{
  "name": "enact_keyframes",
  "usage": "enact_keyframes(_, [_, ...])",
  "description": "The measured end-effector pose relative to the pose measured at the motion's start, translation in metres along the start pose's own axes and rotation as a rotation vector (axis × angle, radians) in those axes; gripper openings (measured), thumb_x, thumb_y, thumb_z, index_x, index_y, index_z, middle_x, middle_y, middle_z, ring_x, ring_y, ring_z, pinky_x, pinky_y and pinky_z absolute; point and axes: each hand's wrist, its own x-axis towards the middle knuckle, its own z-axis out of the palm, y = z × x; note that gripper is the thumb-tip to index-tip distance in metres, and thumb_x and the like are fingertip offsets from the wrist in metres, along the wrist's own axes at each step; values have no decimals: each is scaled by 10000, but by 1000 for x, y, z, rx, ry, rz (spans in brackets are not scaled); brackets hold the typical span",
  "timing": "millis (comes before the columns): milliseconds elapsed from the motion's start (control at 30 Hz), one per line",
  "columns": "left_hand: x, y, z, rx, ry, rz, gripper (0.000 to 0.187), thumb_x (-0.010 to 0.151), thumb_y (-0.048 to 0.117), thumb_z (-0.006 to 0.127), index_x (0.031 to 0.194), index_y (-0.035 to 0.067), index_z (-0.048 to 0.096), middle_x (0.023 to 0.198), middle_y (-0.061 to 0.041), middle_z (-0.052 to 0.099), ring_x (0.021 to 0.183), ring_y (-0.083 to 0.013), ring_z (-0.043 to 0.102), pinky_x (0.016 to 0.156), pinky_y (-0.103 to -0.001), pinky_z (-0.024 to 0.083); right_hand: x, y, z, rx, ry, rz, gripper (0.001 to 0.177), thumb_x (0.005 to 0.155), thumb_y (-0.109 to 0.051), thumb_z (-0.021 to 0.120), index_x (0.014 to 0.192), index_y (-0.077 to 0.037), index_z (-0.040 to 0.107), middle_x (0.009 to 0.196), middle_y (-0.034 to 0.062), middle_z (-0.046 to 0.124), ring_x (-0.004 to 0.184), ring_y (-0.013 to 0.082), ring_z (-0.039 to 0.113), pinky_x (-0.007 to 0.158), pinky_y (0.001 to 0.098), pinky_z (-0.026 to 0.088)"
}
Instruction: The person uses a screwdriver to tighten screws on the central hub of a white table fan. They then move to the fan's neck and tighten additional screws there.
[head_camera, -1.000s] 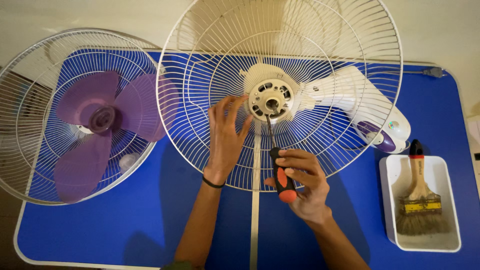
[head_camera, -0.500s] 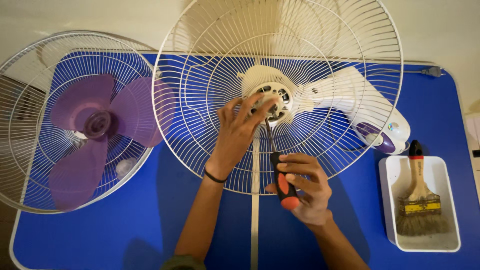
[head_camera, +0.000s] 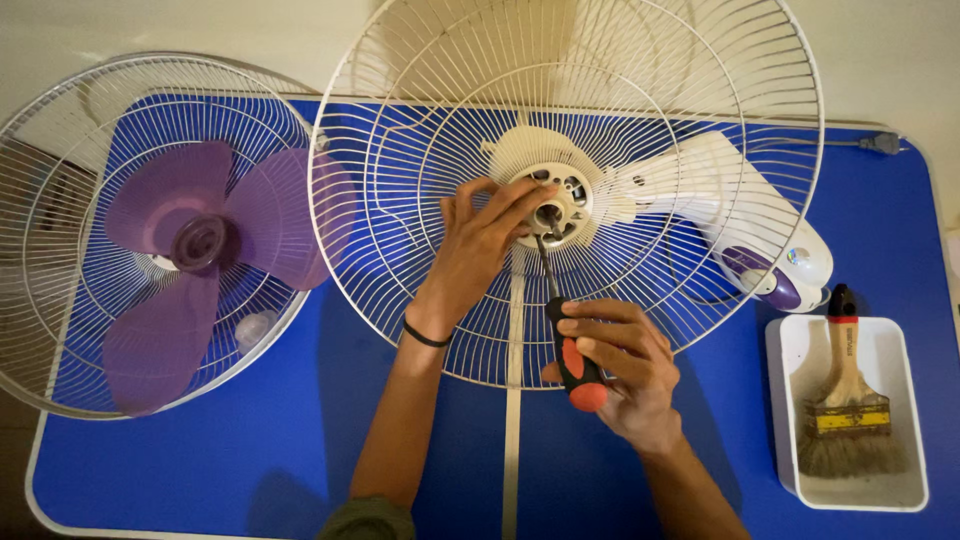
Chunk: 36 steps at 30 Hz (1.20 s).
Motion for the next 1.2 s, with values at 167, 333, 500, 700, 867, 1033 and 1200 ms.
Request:
enact_keyframes(167, [-1,2,-1,-11,13,1,576,924,57,687,1456,253,588,1465,114,555,1245,-269,454,1053,-424,369,7,-4,-4,-11,-61,-23,529,779,-177,907,1181,-115,568,1111,68,724,1097,312,726,874,394,622])
enact_keyframes(333, [-1,5,-3,-17,13,-4,562,941,63,684,1457,260,584,1476,119,554,1247,-265,456,1054,-418,366,15,-11,-10,-70,-301,-29,367,780,-74,796,1123,-139,682,1156,22,746,1200,283,691,1018,460,551])
enact_keyframes(500, [-5,10,-1,13,41,-24,568,936,80,677,1465,264,579,1470,114,543,1248,-269,454,1072,-442,363,18,-15,-17,-80,-481,54,394,770,-26,746,1137,-152,675,1191,10,735,1258,268,660,1109,503,476])
enact_keyframes(700, [-31,26,11,-109,348,-104,382,996,81,657,1371,133,606,1336,-75,580,1208,-267,508,1052,-425,424,5,-12,-8,-51,-323,66,475,840,-7,733,1226,-99,473,1210,107,627,1242,342,629,1093,504,452])
enact_keyframes(867, [-60,49,34,-885,269,-532,200,1049,212,631,1191,84,571,1027,-46,568,852,-95,549,729,-258,498,-13,-6,7,32,-149,76,451,858,-95,728,1216,-105,455,1192,104,571,1222,318,566,1164,541,409])
enact_keyframes(1033, [-74,58,40,-1474,-34,-621,345,1090,359,540,1241,48,534,991,-7,593,842,-71,575,737,-218,504,-32,-10,12,-176,-78,138,497,835,-303,826,1224,-153,556,1259,132,406,1273,313,455,1097,454,469])
enact_keyframes(1200, [-73,65,40,-1808,-40,-596,391,1071,352,565,1285,29,519,990,-37,626,924,-99,644,812,-227,555,-36,-21,8,-242,-167,178,558,777,-257,887,1263,-171,626,1228,95,432,1207,303,480,1052,423,481])
